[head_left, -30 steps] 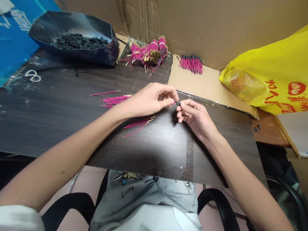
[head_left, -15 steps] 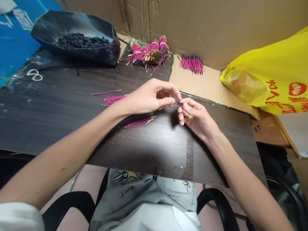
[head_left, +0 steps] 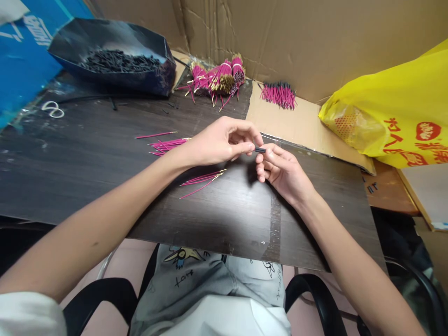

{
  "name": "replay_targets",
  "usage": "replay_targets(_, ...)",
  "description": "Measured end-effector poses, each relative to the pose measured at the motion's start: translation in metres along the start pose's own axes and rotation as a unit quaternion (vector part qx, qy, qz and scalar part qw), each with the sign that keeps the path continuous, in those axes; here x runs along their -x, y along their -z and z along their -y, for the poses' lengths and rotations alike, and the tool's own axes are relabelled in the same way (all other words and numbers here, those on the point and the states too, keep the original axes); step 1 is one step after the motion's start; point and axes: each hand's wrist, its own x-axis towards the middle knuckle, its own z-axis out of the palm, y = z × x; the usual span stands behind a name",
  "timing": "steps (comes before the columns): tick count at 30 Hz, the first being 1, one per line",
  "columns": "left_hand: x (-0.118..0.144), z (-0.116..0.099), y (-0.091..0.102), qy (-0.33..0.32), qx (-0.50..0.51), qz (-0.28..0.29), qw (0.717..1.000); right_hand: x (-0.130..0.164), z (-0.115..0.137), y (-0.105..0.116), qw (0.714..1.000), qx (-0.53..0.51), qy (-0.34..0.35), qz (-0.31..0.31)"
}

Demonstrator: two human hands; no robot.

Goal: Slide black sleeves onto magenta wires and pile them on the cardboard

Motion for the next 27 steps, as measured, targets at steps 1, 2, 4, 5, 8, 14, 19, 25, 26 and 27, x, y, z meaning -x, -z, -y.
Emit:
replay_targets(1,0.0,0.0,0.0,-0.001,0.0,0.001,1.0,0.0,0.0,0.0,1.0,0.0,0.0,0.0)
replay_targets(2,0.0,0.001,-0.001,-0.004,-0.001,0.002,1.0,0.0,-0.001,0.001,1.0,0.001,-0.001,0.0)
replay_targets(4,0.0,0.001,-0.002,-0.01,-0.004,0.0,1.0,0.0,-0.001,0.002,1.0,0.004,-0.003,-0.004)
replay_targets(5,0.0,0.002,-0.003,-0.013,-0.006,-0.002,1.0,0.0,-0.001,0.002,1.0,0.006,-0.004,-0.006)
replay_targets(8,0.001,0.003,-0.004,-0.021,-0.007,-0.003,1.0,0.0,0.0,0.002,1.0,0.012,-0.007,-0.01)
replay_targets(14,-0.002,0.007,-0.006,-0.005,0.0,-0.014,1.0,0.001,0.0,-0.001,0.997,0.057,0.014,-0.041)
replay_targets(19,-0.003,0.016,-0.008,0.002,-0.043,-0.02,0.999,0.0,-0.005,-0.001,0.985,0.15,0.046,-0.066)
replay_targets(25,-0.001,0.013,-0.006,0.065,-0.066,0.019,0.996,-0.001,-0.007,0.007,0.959,0.239,0.091,-0.122)
replay_targets(26,0.0,0.011,-0.006,0.078,-0.072,0.028,0.994,-0.001,-0.006,0.009,0.954,0.248,0.099,-0.137)
replay_targets(27,0.001,0.01,-0.005,0.087,-0.078,0.037,0.992,-0.001,-0.005,0.011,0.949,0.253,0.109,-0.153)
